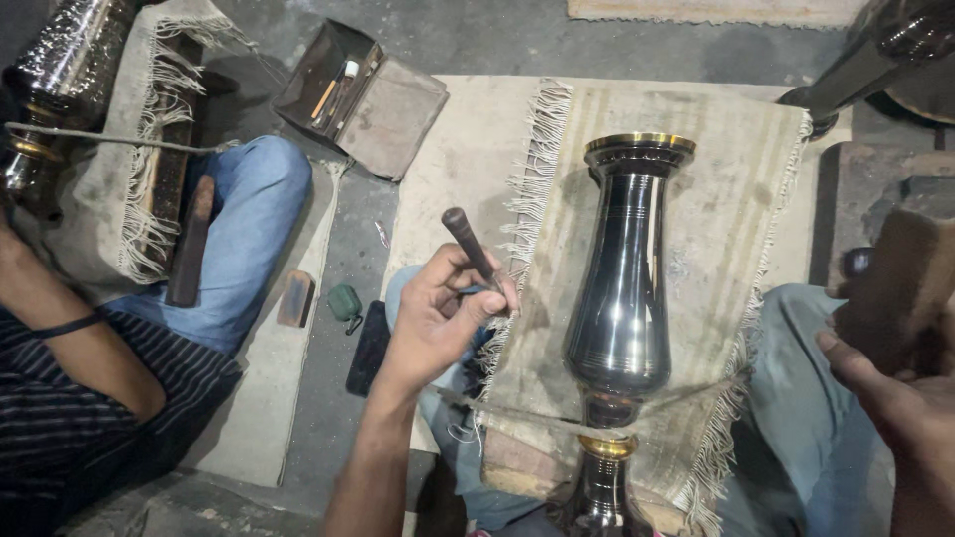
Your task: The person sits on the floor holding a punch against a brass vase and strikes the punch with a wooden mallet, working around the vase's surface to shape and decorate it. The person repositions the punch repeatedly and rotates the vase between hammering sequences.
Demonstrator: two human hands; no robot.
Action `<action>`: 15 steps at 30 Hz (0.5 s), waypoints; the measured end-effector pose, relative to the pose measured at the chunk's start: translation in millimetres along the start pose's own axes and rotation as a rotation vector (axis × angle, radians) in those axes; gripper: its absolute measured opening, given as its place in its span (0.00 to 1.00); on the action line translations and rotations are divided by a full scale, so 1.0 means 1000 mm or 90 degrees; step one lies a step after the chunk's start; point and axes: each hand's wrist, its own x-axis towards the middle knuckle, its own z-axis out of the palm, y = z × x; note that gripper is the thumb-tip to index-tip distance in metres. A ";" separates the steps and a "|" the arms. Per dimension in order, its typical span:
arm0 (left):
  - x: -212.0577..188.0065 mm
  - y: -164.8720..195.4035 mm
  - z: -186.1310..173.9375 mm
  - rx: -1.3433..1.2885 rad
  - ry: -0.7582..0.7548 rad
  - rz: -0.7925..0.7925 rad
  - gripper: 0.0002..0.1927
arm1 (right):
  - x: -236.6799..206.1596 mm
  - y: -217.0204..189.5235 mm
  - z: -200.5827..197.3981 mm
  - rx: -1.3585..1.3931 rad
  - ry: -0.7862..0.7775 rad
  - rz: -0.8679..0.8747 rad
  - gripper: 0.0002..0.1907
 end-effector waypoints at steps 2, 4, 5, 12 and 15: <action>-0.002 0.000 0.003 -0.017 0.004 -0.018 0.13 | -0.001 0.000 0.000 0.061 -0.019 -0.043 0.30; -0.001 0.000 0.009 -0.005 -0.037 -0.005 0.12 | -0.002 0.000 0.001 0.061 -0.032 -0.062 0.27; 0.000 0.001 0.014 0.001 -0.058 0.001 0.11 | -0.001 -0.001 0.001 0.052 -0.038 -0.066 0.26; 0.020 0.006 0.052 0.189 -0.280 -0.047 0.17 | 0.000 0.001 0.002 -0.011 -0.055 -0.096 0.24; 0.028 0.012 0.061 0.318 -0.339 -0.018 0.16 | 0.001 0.005 -0.002 0.000 -0.079 -0.119 0.24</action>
